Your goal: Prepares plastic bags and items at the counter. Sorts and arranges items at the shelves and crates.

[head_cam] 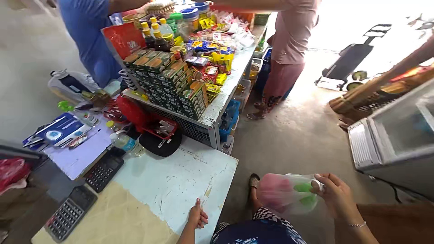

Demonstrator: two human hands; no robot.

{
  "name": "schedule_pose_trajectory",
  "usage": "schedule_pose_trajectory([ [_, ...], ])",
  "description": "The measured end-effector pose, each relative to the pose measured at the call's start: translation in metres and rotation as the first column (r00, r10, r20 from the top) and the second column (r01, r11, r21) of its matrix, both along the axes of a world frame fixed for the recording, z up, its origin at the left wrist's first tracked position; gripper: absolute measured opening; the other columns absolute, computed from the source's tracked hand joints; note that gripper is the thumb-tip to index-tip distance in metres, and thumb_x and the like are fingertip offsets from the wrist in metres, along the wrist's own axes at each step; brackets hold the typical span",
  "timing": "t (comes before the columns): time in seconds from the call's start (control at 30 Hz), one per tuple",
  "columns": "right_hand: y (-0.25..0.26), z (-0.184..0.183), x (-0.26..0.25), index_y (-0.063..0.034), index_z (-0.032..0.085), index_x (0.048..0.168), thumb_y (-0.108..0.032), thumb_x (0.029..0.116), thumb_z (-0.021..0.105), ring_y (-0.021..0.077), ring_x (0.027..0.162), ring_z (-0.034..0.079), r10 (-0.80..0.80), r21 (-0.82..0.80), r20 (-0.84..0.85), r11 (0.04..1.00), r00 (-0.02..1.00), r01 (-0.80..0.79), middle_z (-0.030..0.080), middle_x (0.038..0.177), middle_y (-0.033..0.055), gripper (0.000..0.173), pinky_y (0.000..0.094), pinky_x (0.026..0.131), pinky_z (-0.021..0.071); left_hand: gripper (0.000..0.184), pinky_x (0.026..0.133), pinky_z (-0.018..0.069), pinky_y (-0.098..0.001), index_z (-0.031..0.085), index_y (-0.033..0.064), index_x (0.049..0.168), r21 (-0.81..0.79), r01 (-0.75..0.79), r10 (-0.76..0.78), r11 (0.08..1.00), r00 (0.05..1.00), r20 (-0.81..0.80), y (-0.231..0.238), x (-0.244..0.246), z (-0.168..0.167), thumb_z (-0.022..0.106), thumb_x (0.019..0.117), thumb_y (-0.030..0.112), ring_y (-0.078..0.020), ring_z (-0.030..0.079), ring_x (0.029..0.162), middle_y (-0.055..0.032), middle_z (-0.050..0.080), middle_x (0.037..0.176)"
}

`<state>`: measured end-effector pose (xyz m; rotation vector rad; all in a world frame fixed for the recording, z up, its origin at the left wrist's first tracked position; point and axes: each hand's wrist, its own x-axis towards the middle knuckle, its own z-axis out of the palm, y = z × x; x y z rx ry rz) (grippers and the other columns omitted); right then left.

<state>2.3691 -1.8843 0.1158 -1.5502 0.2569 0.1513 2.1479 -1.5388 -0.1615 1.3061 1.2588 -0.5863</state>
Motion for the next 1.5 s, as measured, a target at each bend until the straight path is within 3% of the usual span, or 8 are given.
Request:
schedule_pose_trajectory([
  [0.23,-0.018,-0.012,0.106,-0.0088,0.048,0.086,0.000,0.1020,0.044,0.0020,0.045,0.054,0.096,0.018,-0.047,0.995,0.994,-0.095,0.053,0.054,-0.0081,0.018,0.0184,0.050,0.0513,0.084,0.065,0.0553,-0.0400,0.068,-0.0081,0.092,0.165,-0.231,0.241,0.959,0.970,-0.042,-0.030,0.012,0.009,0.014,0.1115,0.052,-0.0226,0.067,0.063,-0.0158,0.072,0.076],
  [0.47,-0.051,-0.009,0.213,-0.0083,0.048,0.090,0.001,0.1029,0.039,0.0024,0.046,0.056,0.160,0.093,-0.080,0.984,0.984,-0.153,0.056,0.055,-0.0082,0.018,0.0191,0.051,0.0527,0.054,0.109,0.0437,-0.0577,0.064,-0.0109,0.125,0.455,-0.053,0.213,0.889,0.927,-0.307,-0.070,0.087,0.034,0.031,0.1121,0.030,-0.0431,0.057,0.130,-0.0307,0.062,0.133],
  [0.6,-0.057,-0.007,0.266,-0.0092,0.049,0.091,-0.001,0.1026,0.037,0.0014,0.046,0.057,0.218,0.090,-0.043,0.973,0.975,-0.213,0.059,0.056,-0.0089,0.019,0.0174,0.051,0.0528,0.049,0.105,0.0458,-0.0593,0.068,-0.0082,0.119,0.563,-0.143,0.214,0.814,0.975,-0.061,-0.069,0.176,0.021,0.037,0.1122,0.030,-0.0441,0.063,0.120,-0.0298,0.067,0.122],
  [0.8,-0.078,-0.001,0.329,-0.0118,0.050,0.092,-0.005,0.1060,0.034,0.0019,0.050,0.061,0.190,0.047,-0.028,0.981,0.981,-0.188,0.063,0.059,-0.0090,0.022,0.0178,0.052,0.0552,0.046,0.082,0.0524,-0.0465,0.069,-0.0059,0.110,0.299,-0.013,-0.028,0.954,0.991,0.133,-0.087,0.289,0.043,0.039,0.1125,0.029,-0.0272,0.063,0.080,-0.0198,0.067,0.095],
  [1.0,-0.085,0.001,0.386,-0.0115,0.049,0.093,-0.007,0.1076,0.032,0.0037,0.050,0.062,0.124,0.068,-0.021,0.990,0.992,-0.122,0.064,0.060,-0.0078,0.022,0.0193,0.053,0.0557,0.050,0.102,0.0463,-0.0568,0.069,-0.0064,0.112,0.308,0.346,-0.398,0.886,0.909,0.125,-0.107,0.347,0.045,0.039,0.1115,0.033,-0.0392,0.065,0.112,-0.0261,0.068,0.114],
  [1.1,-0.081,0.006,0.415,-0.0112,0.050,0.095,-0.010,0.1090,0.029,0.0044,0.051,0.064,0.104,0.089,-0.012,0.991,0.995,-0.102,0.066,0.061,-0.0067,0.025,0.0197,0.054,0.0564,0.049,0.100,0.0474,-0.0584,0.069,-0.0073,0.111,0.424,0.417,-0.548,0.804,0.796,0.256,-0.097,0.392,0.088,0.040,0.1112,0.033,-0.0408,0.066,0.107,-0.0270,0.069,0.108],
  [1.3,-0.067,0.022,0.465,-0.0128,0.054,0.092,-0.005,0.1037,0.026,0.0043,0.054,0.065,0.129,0.100,0.037,0.986,0.991,-0.132,0.069,0.064,-0.0069,0.031,0.0204,0.057,0.0570,0.038,0.085,0.0559,-0.0499,0.072,-0.0076,0.099,0.805,-0.063,-0.619,0.591,0.604,0.501,-0.049,0.485,0.216,0.049,0.1069,0.021,-0.0341,0.071,0.088,-0.0219,0.071,0.091],
  [1.5,-0.046,0.028,0.503,-0.0086,0.059,0.107,-0.011,0.1074,0.023,0.0052,0.054,0.065,0.109,0.098,0.002,0.989,0.994,-0.108,0.069,0.066,-0.0064,0.037,0.0216,0.056,0.0578,0.031,0.090,0.0575,-0.0483,0.065,-0.0027,0.129,0.857,-0.401,-0.590,0.325,0.622,0.515,0.044,0.578,0.299,0.054,0.1041,0.012,-0.0343,0.069,0.106,-0.0225,0.065,0.127],
])
